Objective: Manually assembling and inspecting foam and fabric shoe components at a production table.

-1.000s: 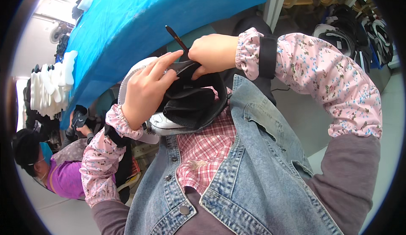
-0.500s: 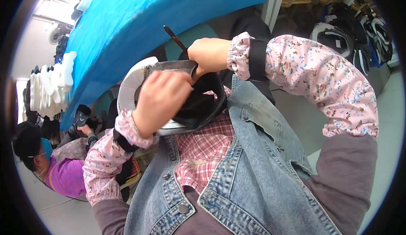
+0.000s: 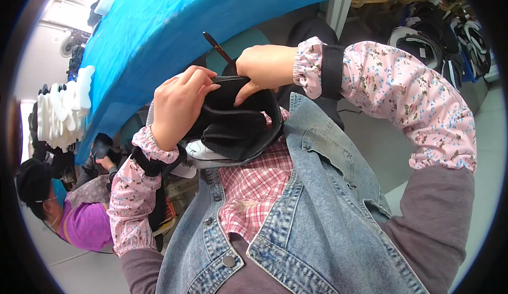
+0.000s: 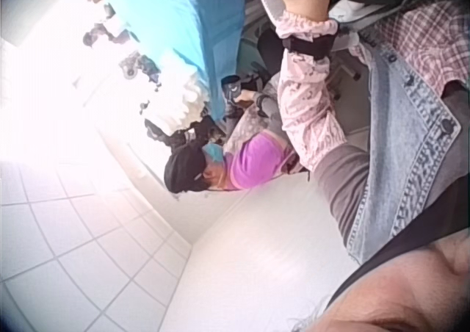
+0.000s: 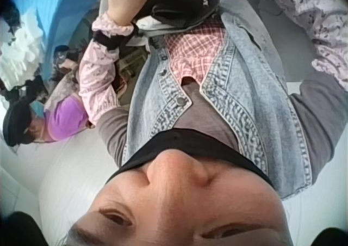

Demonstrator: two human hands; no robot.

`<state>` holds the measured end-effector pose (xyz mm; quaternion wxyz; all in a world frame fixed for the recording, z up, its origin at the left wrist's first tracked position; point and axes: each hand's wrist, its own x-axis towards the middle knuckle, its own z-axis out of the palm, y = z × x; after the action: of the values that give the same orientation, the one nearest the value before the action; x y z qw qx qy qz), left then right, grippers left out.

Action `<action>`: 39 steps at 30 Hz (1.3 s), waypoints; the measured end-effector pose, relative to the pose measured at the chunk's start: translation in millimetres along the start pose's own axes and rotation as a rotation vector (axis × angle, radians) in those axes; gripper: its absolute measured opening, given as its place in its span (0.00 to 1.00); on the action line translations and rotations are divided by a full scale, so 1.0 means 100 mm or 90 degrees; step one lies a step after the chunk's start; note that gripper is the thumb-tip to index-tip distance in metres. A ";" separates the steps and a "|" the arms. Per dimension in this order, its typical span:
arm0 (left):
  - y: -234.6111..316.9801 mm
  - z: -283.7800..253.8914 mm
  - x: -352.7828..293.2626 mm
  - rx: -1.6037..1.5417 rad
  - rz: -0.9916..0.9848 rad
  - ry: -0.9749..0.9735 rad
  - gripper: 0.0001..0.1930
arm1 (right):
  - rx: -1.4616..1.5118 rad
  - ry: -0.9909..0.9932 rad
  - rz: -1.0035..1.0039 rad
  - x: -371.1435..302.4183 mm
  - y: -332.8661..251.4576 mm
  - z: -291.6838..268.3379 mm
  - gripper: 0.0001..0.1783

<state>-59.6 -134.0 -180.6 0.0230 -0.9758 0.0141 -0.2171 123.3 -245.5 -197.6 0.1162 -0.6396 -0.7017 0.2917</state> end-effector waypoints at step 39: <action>0.07 -0.28 -0.04 0.040 -0.039 -0.099 0.05 | -0.229 0.076 -0.153 0.09 0.02 0.03 0.32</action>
<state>-75.0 -141.9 -157.3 0.0481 -0.9885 -0.0245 -0.1416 122.0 -237.7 -202.6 0.0758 -0.5779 -0.8054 0.1075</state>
